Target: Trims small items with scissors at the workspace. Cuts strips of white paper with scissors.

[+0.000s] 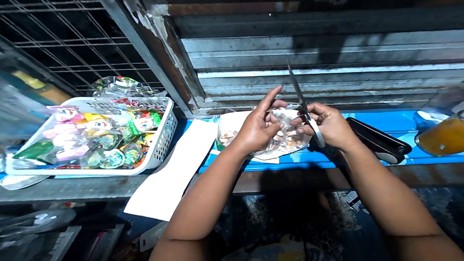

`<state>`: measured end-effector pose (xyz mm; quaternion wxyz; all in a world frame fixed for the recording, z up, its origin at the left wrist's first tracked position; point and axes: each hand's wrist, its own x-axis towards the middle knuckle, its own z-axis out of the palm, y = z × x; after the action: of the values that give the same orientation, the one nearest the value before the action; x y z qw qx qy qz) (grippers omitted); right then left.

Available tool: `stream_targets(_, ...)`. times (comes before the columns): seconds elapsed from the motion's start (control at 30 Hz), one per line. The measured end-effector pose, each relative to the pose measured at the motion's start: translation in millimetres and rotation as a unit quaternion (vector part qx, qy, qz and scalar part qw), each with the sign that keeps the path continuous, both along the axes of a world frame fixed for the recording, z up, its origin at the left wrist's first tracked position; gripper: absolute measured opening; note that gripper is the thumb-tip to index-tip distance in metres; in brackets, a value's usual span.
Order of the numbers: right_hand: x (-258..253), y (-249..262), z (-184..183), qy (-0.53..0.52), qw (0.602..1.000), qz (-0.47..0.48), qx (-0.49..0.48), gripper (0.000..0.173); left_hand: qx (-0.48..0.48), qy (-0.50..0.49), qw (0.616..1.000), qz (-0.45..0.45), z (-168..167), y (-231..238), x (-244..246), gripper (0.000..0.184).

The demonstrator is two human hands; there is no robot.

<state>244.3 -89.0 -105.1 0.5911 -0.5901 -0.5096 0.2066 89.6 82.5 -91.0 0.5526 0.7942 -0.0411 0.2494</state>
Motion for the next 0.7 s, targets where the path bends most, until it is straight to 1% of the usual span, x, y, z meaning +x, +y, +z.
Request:
stream_targets(0.1,-10,9,-9,0.014,0.999,0.007,0.036,0.043,0.001,0.023,1.000,-0.008,-3,-8,1,0.088)
stream_targets(0.23,-14,12,-13,-0.006,0.999,-0.006,0.045,0.041,0.013,0.051,0.998,-0.017,-6,-10,2,0.072)
stream_targets(0.27,-14,11,-13,-0.009,0.998,-0.012,0.053,0.041,0.017,0.057,0.998,-0.025,-8,-9,2,0.073)
stream_targets(0.37,-12,7,-9,-0.022,0.995,-0.045,0.087,0.039,0.068,0.109,0.990,-0.049,-10,-9,2,0.091)
stream_targets(0.43,-8,4,-6,-0.037,0.991,-0.070,0.106,0.039,0.081,0.142,0.985,-0.048,-9,-11,3,0.091)
stream_targets(0.53,-3,0,-1,-0.037,0.987,-0.102,0.117,0.040,0.051,0.137,0.989,-0.029,-8,-12,2,0.083)
stream_targets(0.7,1,-1,-1,-0.010,0.985,-0.122,0.126,0.040,0.035,0.090,0.995,-0.011,-5,-12,0,0.086)
